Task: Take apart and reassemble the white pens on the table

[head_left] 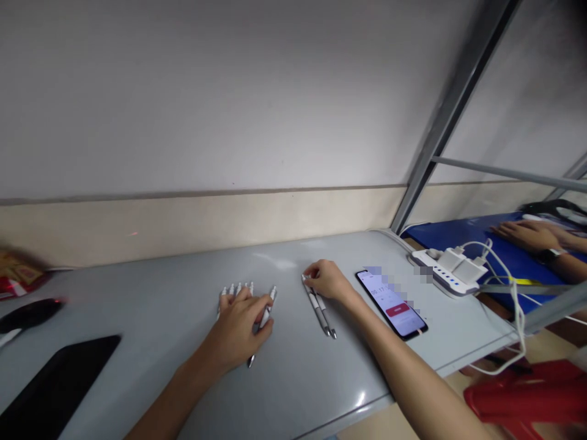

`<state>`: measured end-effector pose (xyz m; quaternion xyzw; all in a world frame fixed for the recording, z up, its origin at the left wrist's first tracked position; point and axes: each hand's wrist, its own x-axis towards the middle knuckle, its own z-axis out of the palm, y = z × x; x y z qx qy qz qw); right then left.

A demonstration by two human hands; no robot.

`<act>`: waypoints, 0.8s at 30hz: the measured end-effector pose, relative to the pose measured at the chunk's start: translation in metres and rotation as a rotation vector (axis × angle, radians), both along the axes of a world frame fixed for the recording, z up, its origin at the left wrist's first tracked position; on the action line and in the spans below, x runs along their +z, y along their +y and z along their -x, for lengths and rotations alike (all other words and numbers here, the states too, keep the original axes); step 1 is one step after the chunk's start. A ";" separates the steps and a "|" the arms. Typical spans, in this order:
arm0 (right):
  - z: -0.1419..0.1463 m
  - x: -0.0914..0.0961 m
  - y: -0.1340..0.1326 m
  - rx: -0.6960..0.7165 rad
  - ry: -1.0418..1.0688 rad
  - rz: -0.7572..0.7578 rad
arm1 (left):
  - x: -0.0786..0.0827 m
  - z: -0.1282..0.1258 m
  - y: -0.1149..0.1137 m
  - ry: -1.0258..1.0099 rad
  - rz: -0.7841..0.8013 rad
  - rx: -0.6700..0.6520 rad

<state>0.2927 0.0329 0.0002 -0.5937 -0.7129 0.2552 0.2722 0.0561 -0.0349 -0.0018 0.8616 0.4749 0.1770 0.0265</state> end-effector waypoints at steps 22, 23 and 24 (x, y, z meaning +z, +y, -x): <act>0.020 0.020 -0.028 0.523 0.232 -0.078 | 0.009 -0.001 0.003 -0.339 0.036 0.039; 0.021 0.018 -0.028 0.491 0.249 -0.054 | 0.009 0.000 0.003 -0.339 0.031 0.036; 0.022 0.017 -0.027 0.459 0.269 -0.030 | 0.009 0.000 0.004 -0.328 0.024 0.033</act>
